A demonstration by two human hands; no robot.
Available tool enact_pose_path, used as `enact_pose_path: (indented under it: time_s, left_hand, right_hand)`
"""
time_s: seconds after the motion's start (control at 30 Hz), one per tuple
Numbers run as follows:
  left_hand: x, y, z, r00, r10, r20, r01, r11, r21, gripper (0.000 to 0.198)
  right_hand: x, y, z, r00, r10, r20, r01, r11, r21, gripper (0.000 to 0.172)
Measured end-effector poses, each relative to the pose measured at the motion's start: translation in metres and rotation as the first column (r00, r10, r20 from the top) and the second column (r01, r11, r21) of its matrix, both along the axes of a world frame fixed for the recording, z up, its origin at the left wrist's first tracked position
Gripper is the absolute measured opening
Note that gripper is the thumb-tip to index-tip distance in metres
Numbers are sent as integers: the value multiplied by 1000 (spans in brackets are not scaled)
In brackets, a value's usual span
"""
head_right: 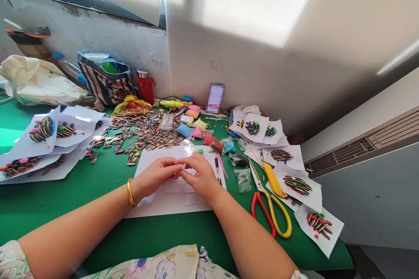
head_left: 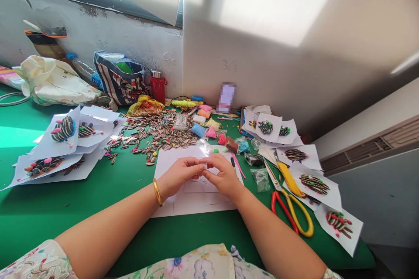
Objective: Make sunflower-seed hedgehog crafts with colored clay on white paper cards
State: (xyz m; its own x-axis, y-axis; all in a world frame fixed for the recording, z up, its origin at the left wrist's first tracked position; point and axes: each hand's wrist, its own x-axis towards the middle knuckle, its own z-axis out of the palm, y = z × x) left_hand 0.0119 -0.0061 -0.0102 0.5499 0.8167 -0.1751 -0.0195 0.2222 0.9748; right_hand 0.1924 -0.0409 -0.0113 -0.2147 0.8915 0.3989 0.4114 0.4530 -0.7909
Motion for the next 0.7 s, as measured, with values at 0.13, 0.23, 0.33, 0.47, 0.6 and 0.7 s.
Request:
enact_pose_path:
  time_s: [0.13,0.23,0.33,0.47,0.6,0.7]
  left_hand:
    - [0,0,0,1000,-8,12,9,999,-34,31]
    - [0,0,0,1000,-13,28,14,999,-39,32]
    - [0,0,-1,999,-5,38,6,999,-39,33]
    - [0,0,-2,999,-7,35,8,999,-31,37]
    - [0,1,-2,998,18,52,-16,1000,-26,37]
    - [-1,1,0,998,64,18,-65,997,32,34]
  right_hand:
    - [-1,-1,1,1000,-28,-12,28,999,-15,21]
    - [-3,-1,1,1000,-18,-22,18,999,-29,20]
    - [-4,-2,0,999,-6,-41,6,1000,-17,18]
    - [-3,-1,-4,998,-20,-55,19,1000,-17,19]
    - [-2,1,-8,994,-53,-95,50,998,-32,38]
    - [-1,1,-9,993,-36,-109,34,999,-21,32]
